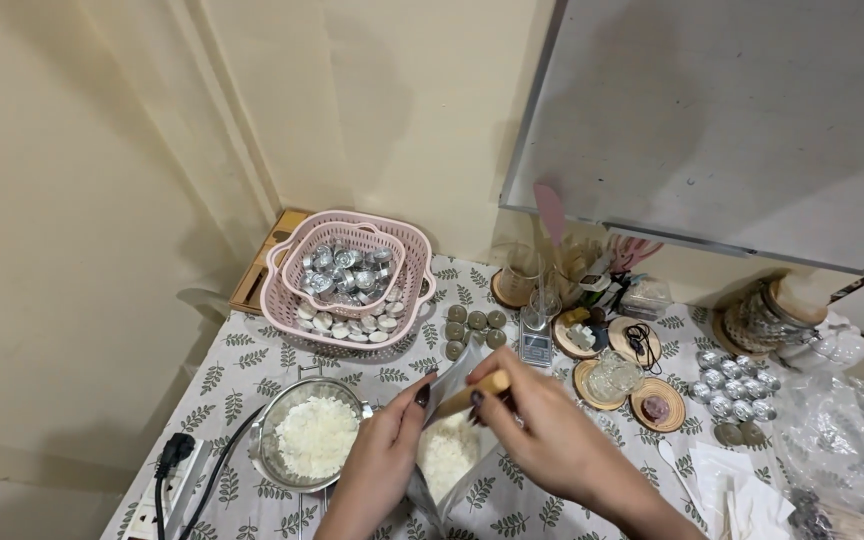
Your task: The person prepares a heating plate and then transfers white wax powder from a small metal bowl into a silver pouch using a pink spoon.
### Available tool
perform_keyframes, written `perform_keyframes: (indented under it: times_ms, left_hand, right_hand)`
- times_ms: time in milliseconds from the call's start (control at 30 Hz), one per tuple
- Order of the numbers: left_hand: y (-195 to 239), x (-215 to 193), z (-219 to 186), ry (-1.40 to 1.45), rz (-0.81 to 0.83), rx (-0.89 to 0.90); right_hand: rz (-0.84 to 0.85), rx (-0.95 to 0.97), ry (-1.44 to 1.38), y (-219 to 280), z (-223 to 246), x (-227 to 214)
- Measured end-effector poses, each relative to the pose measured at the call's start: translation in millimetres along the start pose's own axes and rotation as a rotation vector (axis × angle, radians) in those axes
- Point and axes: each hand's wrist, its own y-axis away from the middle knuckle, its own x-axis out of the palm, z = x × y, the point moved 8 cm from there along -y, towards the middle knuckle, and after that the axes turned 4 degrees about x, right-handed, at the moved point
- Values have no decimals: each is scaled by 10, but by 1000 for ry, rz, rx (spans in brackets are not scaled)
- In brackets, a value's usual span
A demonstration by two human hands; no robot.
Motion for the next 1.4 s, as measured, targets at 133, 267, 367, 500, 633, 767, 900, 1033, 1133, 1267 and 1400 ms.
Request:
perform_keyframes:
  times_ms: [133,267,367,500,633,767,900,1033,1133,1267,1400]
  left_hand:
    - [16,1,15,-9,-21,-5]
    - [20,13,46,-28,-15,-45]
    - [0,34,89,-5,-24,-35]
    - [4,15,56,47,-85,56]
    - [-27,85,176,-31,-64,-45]
    - [-19,71,219,10,-109,69]
    - [18,28,14,96,-60,-69]
    - [9,43,155,170,-58,-24]
    - [175,-120,-427,138,-211,789]
    - [40,-62,-92,-66,52,20]
    - [-53,-41,-76,-291,130,27]
  right_hand:
    - [127,-52,-44,-83,-140,149]
    - [133,-130,83,-48,45,68]
    - [69,-92,78,-113,-58,96]
    - [-40,15,187,-242,-205,74]
    - [28,112,164,-207,-131,134]
    - [119,25,239,-185,-59,231]
    - [7,146,60,-290,-331,67]
    - [173,122,223,-283,-302,241]
    - [133,113,169,-320,-323,157]
    - [73,130,180,-296,-289,175]
    - [-1,55,209,-285,-206,177]
